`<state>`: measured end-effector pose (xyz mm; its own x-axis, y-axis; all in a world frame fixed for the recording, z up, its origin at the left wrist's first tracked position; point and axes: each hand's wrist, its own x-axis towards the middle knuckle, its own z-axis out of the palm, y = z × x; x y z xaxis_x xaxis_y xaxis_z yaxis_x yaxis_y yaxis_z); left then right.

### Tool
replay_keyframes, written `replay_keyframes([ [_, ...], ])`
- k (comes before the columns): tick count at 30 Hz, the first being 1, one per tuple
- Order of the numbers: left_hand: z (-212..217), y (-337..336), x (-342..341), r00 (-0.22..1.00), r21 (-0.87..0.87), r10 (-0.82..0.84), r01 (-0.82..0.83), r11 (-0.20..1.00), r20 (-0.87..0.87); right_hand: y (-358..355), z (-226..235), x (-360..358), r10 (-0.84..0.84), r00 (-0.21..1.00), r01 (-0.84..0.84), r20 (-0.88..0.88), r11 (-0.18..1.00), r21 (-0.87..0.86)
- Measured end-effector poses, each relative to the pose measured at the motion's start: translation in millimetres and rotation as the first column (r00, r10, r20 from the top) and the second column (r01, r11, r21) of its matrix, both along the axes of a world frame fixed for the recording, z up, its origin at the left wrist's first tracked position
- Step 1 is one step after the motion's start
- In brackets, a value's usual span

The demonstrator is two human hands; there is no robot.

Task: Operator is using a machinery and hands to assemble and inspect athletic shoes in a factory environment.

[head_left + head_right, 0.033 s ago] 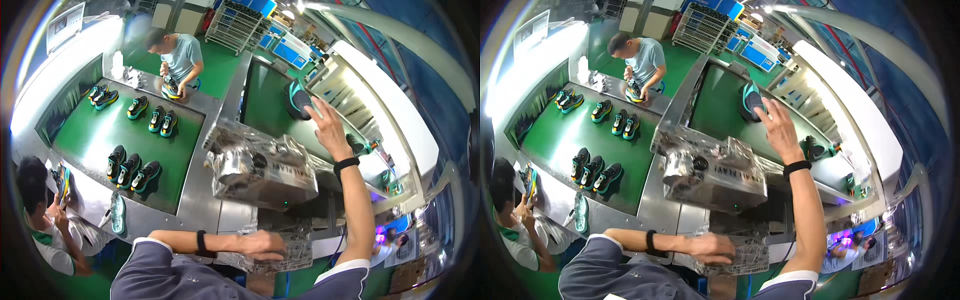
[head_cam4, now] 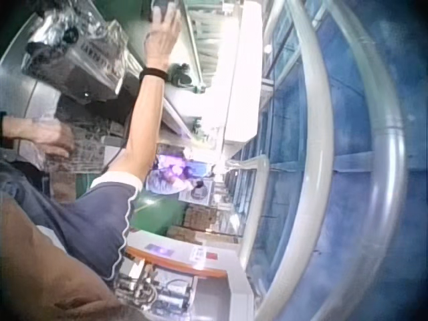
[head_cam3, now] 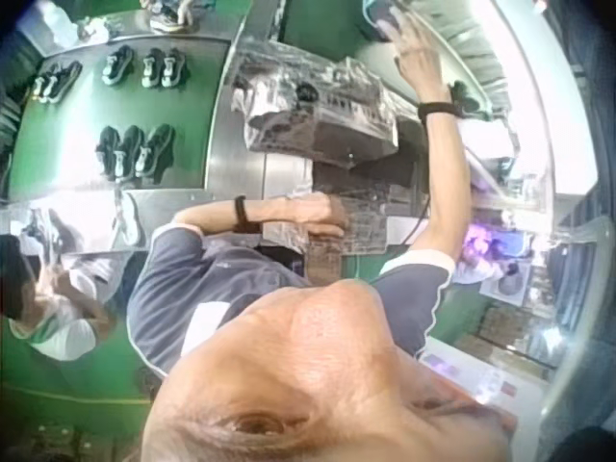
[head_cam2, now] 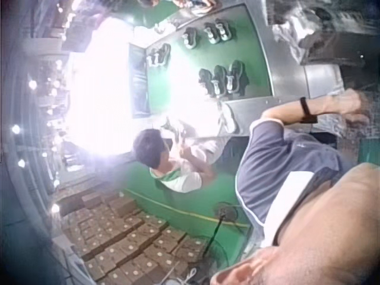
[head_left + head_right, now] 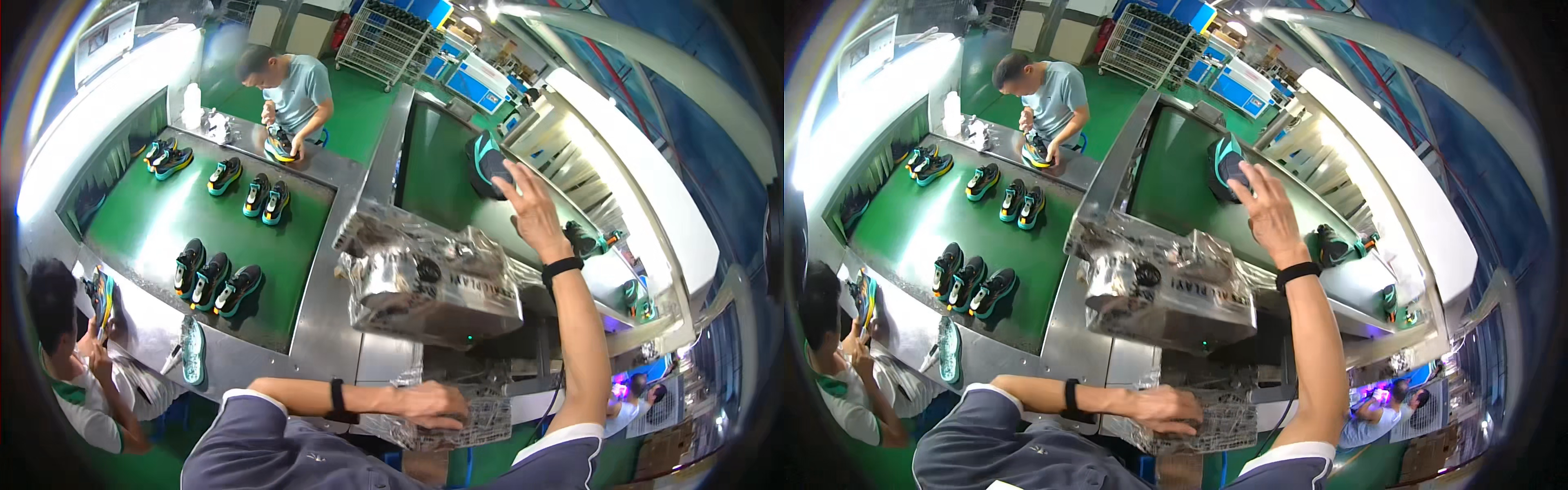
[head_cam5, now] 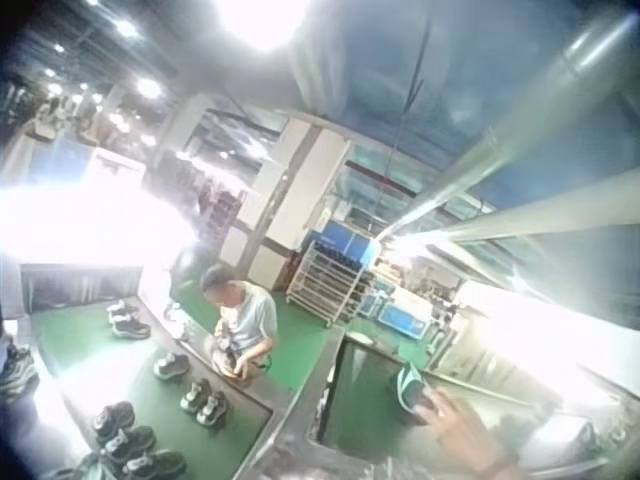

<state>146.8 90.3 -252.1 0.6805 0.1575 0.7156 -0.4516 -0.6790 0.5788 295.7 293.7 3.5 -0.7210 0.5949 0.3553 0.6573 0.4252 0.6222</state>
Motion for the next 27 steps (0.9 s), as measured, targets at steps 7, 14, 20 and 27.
replay_keyframes([
  [7,-25.3,16.1,19.0,0.978,-0.175,-0.168,0.145,0.974,-0.121,60.4,-21.0,-26.9,0.114,0.992,-0.11,-0.05,0.991,0.071],
  [14,-31.8,22.6,23.2,0.968,-0.211,-0.175,0.136,0.968,-0.18,21.8,19.4,-22.7,0.125,0.979,-0.096,-0.163,0.979,0.179],
  [20,-23.0,28.2,19.2,0.979,-0.39,-0.144,0.078,0.918,-0.144,-156.7,75.6,6.3,-0.057,0.482,0.376,-0.875,0.915,0.147],
  [27,96.8,-52.1,13.3,0.502,-0.746,-0.604,0.136,-0.652,0.619,-432.7,34.4,14.4,0.21,0.211,0.431,-0.955,0.857,0.284],
])
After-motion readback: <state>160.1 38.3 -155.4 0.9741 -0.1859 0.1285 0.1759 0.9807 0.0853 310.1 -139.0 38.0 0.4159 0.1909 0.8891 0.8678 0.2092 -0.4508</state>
